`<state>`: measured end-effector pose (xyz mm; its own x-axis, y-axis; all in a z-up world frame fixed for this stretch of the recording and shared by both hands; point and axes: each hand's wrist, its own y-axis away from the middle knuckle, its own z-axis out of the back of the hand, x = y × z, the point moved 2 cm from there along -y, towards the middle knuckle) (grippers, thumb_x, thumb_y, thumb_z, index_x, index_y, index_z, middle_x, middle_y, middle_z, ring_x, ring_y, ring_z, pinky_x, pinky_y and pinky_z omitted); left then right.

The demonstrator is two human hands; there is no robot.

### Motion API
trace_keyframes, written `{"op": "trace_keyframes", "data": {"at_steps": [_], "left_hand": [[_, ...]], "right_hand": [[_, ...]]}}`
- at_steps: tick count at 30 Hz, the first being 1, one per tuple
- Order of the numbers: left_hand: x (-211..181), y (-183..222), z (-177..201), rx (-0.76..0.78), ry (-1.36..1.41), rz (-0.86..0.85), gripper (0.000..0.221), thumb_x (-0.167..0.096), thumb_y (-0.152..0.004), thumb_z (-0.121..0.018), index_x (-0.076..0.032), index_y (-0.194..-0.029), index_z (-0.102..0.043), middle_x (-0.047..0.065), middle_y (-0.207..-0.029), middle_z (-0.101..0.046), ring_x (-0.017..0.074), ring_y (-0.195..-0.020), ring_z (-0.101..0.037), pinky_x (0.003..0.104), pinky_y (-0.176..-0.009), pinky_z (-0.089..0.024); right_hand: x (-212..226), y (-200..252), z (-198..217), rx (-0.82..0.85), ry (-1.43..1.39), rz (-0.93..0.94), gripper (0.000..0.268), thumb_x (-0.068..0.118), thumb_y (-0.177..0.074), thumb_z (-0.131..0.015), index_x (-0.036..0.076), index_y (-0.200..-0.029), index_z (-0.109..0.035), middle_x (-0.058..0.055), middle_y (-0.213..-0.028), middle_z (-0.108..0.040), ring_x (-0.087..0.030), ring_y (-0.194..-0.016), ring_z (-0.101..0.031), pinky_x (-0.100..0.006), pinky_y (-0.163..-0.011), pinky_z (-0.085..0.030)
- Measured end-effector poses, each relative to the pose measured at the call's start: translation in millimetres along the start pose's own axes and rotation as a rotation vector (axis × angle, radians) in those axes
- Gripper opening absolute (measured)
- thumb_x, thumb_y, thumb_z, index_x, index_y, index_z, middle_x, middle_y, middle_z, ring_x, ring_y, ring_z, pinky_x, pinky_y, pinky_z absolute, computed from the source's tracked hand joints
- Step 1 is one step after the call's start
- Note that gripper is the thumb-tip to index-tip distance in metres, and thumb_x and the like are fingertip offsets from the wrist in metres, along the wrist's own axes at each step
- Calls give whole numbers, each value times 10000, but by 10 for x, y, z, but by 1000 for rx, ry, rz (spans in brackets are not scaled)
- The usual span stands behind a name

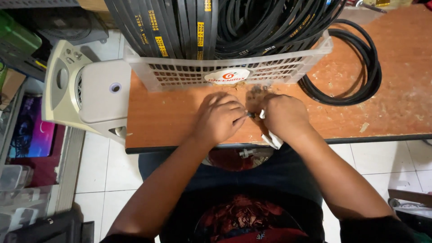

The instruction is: Cleaning rubber drive belts by wiping them thoroughly with a cloth.

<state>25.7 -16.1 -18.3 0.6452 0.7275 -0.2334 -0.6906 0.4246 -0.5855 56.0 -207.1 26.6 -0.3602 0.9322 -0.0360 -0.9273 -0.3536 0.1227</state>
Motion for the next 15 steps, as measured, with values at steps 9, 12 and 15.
{"op": "trace_keyframes", "data": {"at_steps": [9,12,15], "left_hand": [[-201,-431,-402,430,-83,279,166,-174,-770,-755,-145,-933,-757,42,-1091,-665,279,-1173,-560,777,-1104,-193],[-27,-470,-551,539,-30,269,239,-188,-688,-843,-94,-898,-780,114,-926,-718,353,-995,-675,670,-935,-433],[73,-376,-429,570,94,267,119,-232,-814,-739,-214,-917,-796,13,-958,-741,285,-1058,-709,546,-929,-511]], "right_hand": [[55,33,137,49,3,-56,237,249,-775,-674,289,-957,-820,-24,-826,-775,-338,-838,-774,-468,-704,-627],[89,91,227,44,1,-93,213,238,-764,-705,245,-931,-836,-50,-831,-775,-358,-825,-770,-497,-703,-627],[77,169,224,18,-83,11,217,219,-736,-742,270,-932,-818,-41,-874,-761,-355,-852,-761,-497,-716,-629]]}}
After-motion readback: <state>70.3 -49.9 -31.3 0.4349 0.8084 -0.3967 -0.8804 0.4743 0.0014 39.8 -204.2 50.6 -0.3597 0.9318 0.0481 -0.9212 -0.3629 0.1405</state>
